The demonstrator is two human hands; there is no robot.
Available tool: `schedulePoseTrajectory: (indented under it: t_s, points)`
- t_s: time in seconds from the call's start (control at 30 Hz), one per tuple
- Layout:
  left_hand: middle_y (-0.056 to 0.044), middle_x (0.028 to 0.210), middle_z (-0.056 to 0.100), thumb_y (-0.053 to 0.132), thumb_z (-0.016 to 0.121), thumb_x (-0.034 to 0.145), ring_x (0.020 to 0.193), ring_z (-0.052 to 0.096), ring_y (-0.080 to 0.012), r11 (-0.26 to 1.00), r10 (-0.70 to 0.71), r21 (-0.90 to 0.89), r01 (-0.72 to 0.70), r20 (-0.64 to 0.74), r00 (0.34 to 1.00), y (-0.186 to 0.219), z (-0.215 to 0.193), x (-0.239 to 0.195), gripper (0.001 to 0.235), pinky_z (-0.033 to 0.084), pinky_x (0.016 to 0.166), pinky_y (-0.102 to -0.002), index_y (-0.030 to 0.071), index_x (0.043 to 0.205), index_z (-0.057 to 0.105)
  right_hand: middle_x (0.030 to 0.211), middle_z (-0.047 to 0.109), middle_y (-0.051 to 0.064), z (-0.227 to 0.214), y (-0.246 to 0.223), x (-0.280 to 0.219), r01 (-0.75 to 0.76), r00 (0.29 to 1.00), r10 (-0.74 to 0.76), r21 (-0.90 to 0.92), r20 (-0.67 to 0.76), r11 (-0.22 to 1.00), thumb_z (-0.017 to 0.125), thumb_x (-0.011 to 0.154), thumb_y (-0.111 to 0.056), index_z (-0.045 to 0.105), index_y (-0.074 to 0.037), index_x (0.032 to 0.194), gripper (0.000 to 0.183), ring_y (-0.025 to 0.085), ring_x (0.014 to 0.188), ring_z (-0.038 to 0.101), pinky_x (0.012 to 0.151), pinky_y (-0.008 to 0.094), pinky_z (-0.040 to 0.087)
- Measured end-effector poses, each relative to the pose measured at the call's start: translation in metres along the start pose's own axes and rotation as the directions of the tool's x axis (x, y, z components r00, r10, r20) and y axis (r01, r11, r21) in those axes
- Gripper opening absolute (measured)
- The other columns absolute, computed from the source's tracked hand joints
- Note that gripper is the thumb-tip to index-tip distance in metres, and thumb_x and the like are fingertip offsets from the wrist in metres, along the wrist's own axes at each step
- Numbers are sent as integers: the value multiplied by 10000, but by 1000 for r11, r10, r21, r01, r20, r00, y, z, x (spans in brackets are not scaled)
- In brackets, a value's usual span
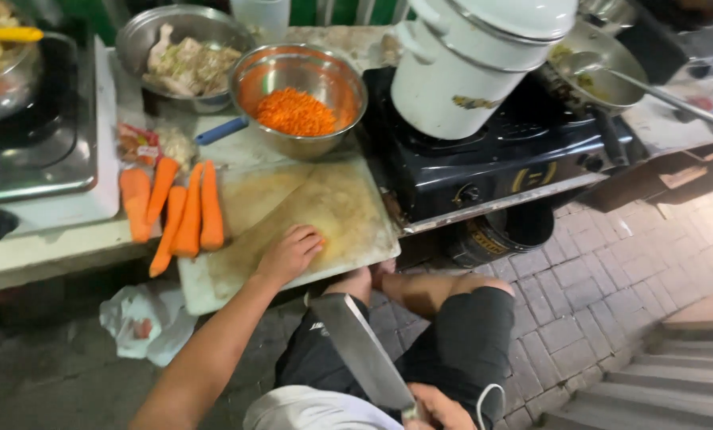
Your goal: The person chops carrots into small pieces using a cleaver on a cutting board. The chopped carrots are transferred into a metal bowl. The person handles whole carrots and the cleaver throughout the task.
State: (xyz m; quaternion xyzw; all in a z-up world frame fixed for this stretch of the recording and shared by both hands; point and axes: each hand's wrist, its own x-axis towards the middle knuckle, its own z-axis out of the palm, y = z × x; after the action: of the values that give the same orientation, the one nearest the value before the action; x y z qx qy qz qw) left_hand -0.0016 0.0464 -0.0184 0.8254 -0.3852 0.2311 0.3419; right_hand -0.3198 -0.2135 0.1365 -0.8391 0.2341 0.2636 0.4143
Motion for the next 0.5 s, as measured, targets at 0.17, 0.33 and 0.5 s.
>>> schedulePoseTrajectory:
  t_s: [0.17,0.33,0.5]
  points:
    - [-70,1070,626,145,587,975,1019,565,-264,994,-57,-85,65,90,994,6,-24,-7,161,504,839,-378,37,1004,702,591,532,123,37,-66,31,503,863,-432,524,-262,687,571,886,-22,431,-11,1422,555,148,442,487,497,264,436]
    - [-54,1026,638,139,633,948,985,578,-252,990,-117,-83,118,20,993,17,-37,-6,126,518,824,-356,46,946,719,490,485,81,17,-140,57,587,809,-508,399,-295,704,519,922,-42,515,28,1311,395,130,427,459,453,276,438]
    - [12,997,649,187,621,961,955,592,-218,988,-156,5,155,9,988,10,-26,-10,139,540,625,-342,120,924,736,596,644,12,6,-141,118,492,814,-509,-134,-278,860,567,920,-236,497,-128,1413,509,130,542,589,587,312,499]
